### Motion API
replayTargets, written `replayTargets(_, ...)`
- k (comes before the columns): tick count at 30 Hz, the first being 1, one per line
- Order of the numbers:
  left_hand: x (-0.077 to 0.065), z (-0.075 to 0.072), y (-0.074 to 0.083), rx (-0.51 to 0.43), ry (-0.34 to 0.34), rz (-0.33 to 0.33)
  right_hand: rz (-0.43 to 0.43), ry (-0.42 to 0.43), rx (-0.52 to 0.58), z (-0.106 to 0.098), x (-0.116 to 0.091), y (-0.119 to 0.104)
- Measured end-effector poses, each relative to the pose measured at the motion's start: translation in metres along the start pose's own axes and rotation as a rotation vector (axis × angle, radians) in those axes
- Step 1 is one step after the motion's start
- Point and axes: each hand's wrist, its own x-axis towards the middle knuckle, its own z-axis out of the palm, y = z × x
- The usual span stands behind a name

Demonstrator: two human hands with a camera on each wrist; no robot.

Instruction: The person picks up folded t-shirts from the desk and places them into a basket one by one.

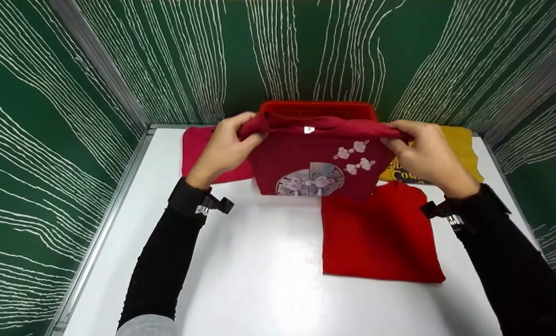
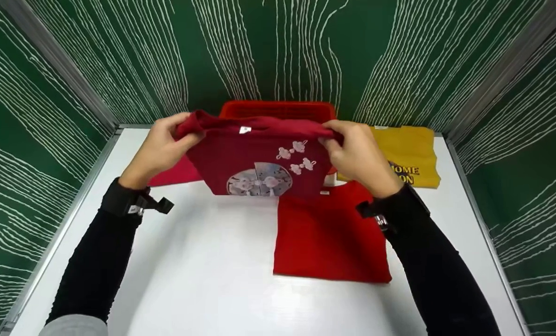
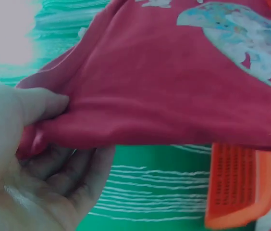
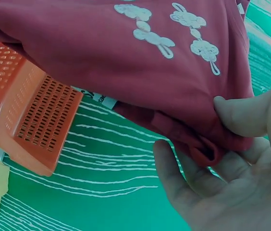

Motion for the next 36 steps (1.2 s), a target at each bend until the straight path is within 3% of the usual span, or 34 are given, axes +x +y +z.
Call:
replayTargets(5, 0.015, 0.011, -0.004, -0.13, 0.085, -0.042, 0.079, -0.023, 0.037, -0.004, 0.01, 0.007)
replayTargets(8, 0.022, 0.02, -0.006, -0.149, 0.165, -0.011, 0.104, -0.02, 0.05, -0.005, 0.016, 0.011)
replayTargets(11, 0.027, 0.027, -0.008, -0.092, 0.244, 0.051, 0.115, -0.01, 0.046, -0.007, 0.021, 0.014)
replayTargets(15, 0.032, 0.034, -0.012, 0.017, 0.284, 0.112, 0.123, -0.004, 0.032, -0.008, 0.027, 0.018)
replayTargets(19, 0.037, 0.036, -0.017, 0.122, 0.28, 0.149, 0.122, -0.002, 0.024, -0.006, 0.034, 0.023)
replayTargets(23, 0.045, 0.038, -0.022, 0.129, 0.252, 0.16, 0.118, 0.005, 0.012, -0.002, 0.042, 0.03)
replayTargets(30, 0.064, 0.037, -0.033, 0.076, 0.201, 0.091, 0.165, -0.032, 0.004, 0.002, 0.06, 0.039)
replayTargets(36, 0.087, 0.032, -0.047, 0.063, 0.18, -0.019, 0.129, -0.022, -0.043, 0.009, 0.083, 0.045)
